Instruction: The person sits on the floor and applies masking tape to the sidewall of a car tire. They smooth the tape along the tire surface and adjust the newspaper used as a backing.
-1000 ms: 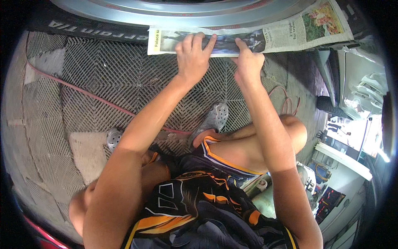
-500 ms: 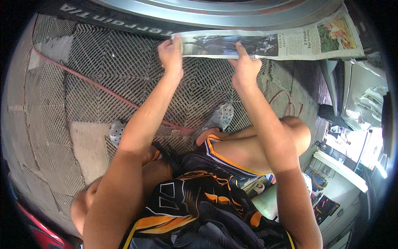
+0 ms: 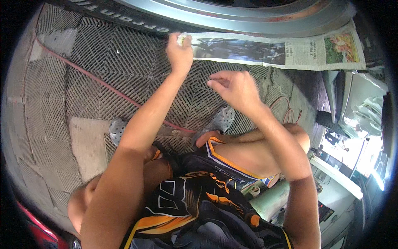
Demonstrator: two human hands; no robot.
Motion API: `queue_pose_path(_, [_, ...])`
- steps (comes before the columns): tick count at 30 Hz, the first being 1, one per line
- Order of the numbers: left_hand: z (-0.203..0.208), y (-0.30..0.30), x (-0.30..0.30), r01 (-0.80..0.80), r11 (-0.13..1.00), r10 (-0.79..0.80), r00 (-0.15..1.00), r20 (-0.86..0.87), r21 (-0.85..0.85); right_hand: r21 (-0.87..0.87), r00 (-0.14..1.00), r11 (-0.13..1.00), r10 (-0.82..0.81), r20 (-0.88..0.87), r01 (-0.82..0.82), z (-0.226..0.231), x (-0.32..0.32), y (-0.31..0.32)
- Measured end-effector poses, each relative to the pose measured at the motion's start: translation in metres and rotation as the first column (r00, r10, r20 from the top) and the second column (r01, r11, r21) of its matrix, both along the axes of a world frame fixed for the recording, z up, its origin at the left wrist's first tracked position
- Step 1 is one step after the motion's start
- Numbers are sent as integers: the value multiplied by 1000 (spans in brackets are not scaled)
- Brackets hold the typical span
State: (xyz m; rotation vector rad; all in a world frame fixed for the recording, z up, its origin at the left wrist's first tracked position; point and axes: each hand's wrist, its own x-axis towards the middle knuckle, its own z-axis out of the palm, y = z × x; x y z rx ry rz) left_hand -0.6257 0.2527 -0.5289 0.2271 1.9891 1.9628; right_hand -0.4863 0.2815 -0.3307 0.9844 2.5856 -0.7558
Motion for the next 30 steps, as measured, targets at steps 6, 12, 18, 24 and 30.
queue_pose_path(6, [-7, 2, 9, 43, 998, -42, 999, -13, 50, 565, 775, 531, 431, 462, -632, 4, -3, 51])
queue_pose_path(12, [-4, 6, 4, 20, 996, -21, 1000, 14, 91, 648, 758, 414, 480, 441, -639, -21, 9, 63])
queue_pose_path(18, [1, 7, 7, -81, 990, 76, 996, 51, 119, 697, 781, 394, 482, 398, -599, -21, 12, 60])
queue_pose_path(24, [-11, 8, 5, -34, 995, 29, 998, 54, 95, 693, 808, 442, 456, 373, -569, -21, 9, 59])
queue_pose_path(30, [-12, 13, 6, -11, 999, 11, 1000, -6, 41, 713, 805, 408, 451, 385, -570, -26, 12, 62])
